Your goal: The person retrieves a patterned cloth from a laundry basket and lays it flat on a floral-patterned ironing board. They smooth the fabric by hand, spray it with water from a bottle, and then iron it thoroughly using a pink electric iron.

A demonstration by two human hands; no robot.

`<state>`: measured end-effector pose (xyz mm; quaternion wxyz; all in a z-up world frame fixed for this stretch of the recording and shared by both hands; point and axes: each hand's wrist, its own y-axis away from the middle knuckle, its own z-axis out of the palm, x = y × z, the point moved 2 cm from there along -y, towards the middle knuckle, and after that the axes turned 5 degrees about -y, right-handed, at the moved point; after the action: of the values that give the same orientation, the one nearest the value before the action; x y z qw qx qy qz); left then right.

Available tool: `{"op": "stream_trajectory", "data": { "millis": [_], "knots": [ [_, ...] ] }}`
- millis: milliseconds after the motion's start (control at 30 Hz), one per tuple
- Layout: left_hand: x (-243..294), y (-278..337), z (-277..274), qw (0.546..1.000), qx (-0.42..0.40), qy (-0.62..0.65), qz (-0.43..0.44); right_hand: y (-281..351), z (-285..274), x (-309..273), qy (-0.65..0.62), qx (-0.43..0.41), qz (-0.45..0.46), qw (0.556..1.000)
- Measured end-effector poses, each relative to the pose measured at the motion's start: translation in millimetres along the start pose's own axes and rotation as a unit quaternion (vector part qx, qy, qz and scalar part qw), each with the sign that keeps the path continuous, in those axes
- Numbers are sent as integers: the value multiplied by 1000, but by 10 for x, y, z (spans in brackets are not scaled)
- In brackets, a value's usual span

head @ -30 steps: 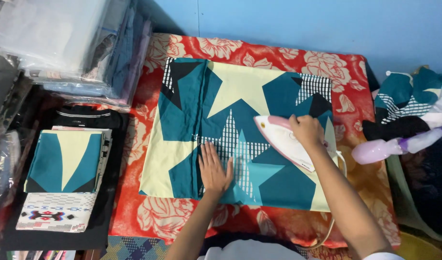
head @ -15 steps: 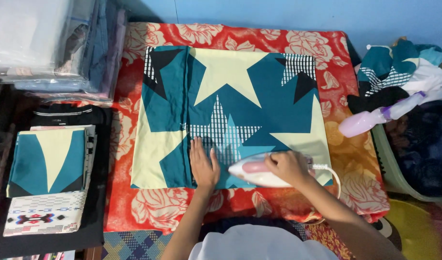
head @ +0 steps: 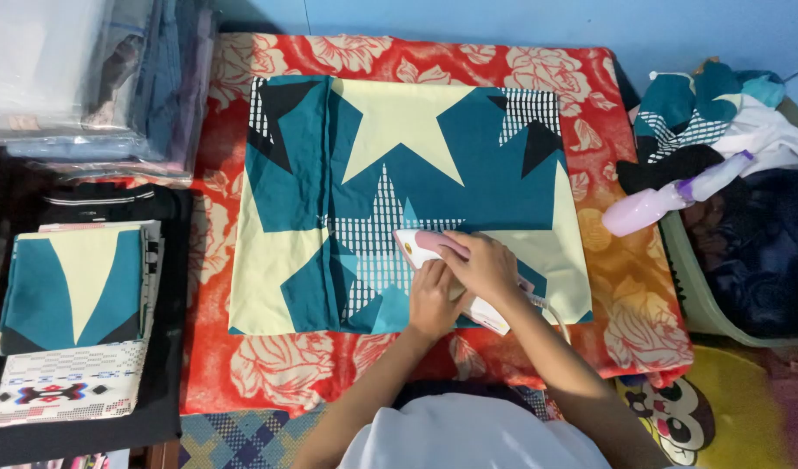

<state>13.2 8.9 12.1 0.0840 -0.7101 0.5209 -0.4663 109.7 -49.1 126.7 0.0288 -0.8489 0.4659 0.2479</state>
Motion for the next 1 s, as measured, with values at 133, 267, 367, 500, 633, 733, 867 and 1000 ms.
{"op": "stream_trajectory", "data": {
  "millis": [133, 267, 367, 500, 633, 733, 867, 1000],
  "knots": [
    [135, -95, -138, 1000, 15, -17, 18, 22, 70, 22, 25, -9, -13, 1000],
    [156, -81, -125, 999, 3, -28, 24, 19, 65, 18, 27, -5, -25, 999],
    [175, -91, -189, 997, -3, -70, 37, 56, 51, -7, 18, 17, -47, 999],
    [164, -51, -280, 997, -41, -49, 45, 73, 80, 67, 33, 72, -123, 989],
    [-109, 136, -394, 995, -65, -68, 45, -119, 123, 428, 56, 64, -70, 994],
    [-211, -39, -895, 952, -231, -165, -116, -463, -260, 781, 113, 100, 12, 988],
    [-275, 2, -1023, 908, -318, -223, -159, -582, -526, 873, 99, 134, 42, 985],
    [-383, 93, -917, 907, -320, -233, -144, -67, -574, 290, 50, -1, -4, 999]
  ]
}}
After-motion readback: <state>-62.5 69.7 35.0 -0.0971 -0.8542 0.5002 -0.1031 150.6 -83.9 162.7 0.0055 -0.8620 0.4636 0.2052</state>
